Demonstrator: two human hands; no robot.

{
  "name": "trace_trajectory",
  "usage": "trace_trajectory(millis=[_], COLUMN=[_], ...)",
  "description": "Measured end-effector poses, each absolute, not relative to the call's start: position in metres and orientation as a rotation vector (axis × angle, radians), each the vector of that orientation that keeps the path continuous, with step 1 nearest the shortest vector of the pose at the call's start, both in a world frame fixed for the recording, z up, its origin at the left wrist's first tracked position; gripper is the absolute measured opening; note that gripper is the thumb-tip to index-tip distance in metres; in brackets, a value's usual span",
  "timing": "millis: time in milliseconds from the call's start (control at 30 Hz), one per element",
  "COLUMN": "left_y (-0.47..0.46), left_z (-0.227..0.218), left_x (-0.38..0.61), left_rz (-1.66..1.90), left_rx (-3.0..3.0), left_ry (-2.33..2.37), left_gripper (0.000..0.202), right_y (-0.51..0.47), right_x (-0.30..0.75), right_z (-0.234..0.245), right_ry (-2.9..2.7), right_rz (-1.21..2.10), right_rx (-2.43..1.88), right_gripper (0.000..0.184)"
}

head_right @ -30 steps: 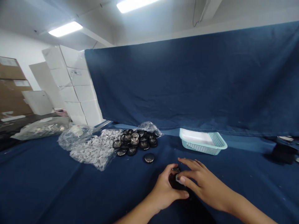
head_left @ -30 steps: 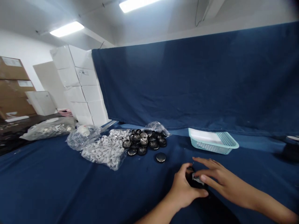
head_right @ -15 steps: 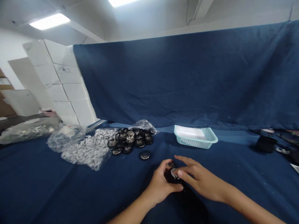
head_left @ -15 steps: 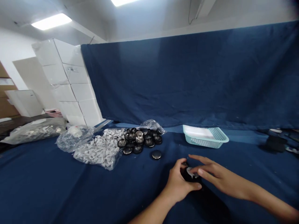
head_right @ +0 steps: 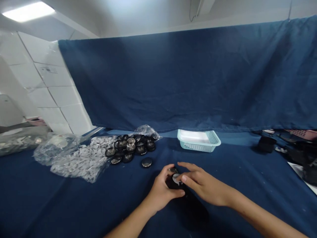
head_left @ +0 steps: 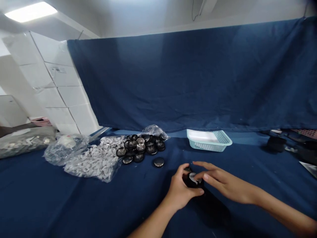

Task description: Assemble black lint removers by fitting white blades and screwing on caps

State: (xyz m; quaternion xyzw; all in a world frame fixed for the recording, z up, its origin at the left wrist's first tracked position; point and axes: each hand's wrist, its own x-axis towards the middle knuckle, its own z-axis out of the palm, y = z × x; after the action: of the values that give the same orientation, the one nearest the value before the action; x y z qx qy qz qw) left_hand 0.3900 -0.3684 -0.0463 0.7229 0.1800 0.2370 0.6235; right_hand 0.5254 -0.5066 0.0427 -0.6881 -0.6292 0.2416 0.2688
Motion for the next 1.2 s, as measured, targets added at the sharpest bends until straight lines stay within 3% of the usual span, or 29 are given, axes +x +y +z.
trace_trajectory(millis=[333, 900, 1200], left_y=[-0.370, -0.370, -0.370], left_z=[-0.044, -0.035, -0.035], left_x=[0.387, 0.387, 0.386], left_rz=[0.560, 0.537, 0.553], left_rx=[1.768, 1.833, 1.861], left_ry=[0.455, 0.436, 0.433], left_gripper=[0.090, 0.086, 0.086], right_y=[-0.491, -0.499, -0.498], right_x=[0.535, 0.546, 0.544], right_z=[0.026, 0.029, 0.030], right_ry=[-1.738, -1.627, -1.622], right_rz=[0.417, 0.596, 0.490], right_rx=[-1.901, -1.779, -1.832], right_gripper=[0.047, 0.048, 0.048])
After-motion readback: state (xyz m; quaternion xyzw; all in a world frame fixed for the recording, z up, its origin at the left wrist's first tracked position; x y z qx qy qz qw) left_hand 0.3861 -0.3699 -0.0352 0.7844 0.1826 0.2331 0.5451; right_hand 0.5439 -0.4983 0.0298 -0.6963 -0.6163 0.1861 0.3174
